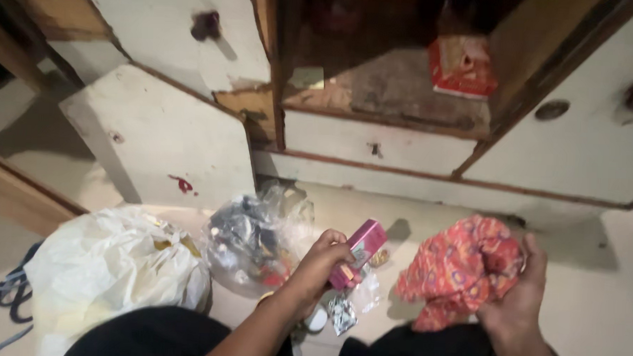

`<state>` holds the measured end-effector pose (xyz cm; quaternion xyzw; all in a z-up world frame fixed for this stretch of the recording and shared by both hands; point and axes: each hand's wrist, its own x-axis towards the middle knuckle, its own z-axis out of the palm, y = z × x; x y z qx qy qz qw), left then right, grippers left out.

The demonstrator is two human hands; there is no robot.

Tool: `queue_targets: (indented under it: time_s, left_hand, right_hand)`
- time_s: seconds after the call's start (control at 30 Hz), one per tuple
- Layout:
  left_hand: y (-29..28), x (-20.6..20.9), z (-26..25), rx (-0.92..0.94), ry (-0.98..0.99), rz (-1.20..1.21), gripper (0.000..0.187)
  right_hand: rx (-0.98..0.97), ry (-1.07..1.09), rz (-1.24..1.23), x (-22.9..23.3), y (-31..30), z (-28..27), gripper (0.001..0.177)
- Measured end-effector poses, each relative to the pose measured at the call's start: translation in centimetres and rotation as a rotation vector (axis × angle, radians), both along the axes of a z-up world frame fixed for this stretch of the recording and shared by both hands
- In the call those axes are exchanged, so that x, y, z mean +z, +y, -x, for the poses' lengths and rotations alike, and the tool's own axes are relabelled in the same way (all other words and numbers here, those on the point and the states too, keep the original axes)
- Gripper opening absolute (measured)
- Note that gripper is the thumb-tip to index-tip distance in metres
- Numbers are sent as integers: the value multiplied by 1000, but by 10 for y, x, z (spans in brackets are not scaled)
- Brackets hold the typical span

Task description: The person sits on the floor and wipes several small items with a patterned cloth, including a metal object, a pink box, and a small yellow container. After cleaning, the person places the items into a wooden cabinet.

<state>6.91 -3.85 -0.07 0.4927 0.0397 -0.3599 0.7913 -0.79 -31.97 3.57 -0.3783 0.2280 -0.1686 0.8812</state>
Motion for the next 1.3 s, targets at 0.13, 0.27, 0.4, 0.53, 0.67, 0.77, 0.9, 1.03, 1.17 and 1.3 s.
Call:
queue_targets:
  time_s: [0.13,0.27,0.4,0.53,0.67,0.77,0.9,1.03,1.17,1.3]
  left_hand:
    - [4,5,-2,13,85,51,63]
    - [5,15,1,-55,122,162,92]
    - [2,19,14,-13,281,158,104]
    - [6,16,22,61,222,240,103]
    - [4,13,20,-29,19,43,102]
    - [2,14,17,24,18,-5,101]
    - [10,21,10,135,-13,-66,94]
    - [10,25,15,50,-46,-154,81]
    - [0,31,15,-122,-160,-309,86]
    - [2,36,19,-97,-319,-337,84]
  right_hand:
    - [39,-14,-16,-2,10,-2,48]
    - [232,-144,654,-36,76,-3,50]
    - [234,-404,1403,-67,132,6,56]
    - [361,-176,1482,-59,145,13,55]
    - [153,-87,1435,-34,121,-1,42]
    - [155,376,980,-17,84,-11,39]
    - [30,232,612,-9,42,4,38]
    - [-2,-76,382,-18,47,15,35]
    - [202,-268,941,-26,84,13,47]
    - [141,-457,1590,-27,110,16,71]
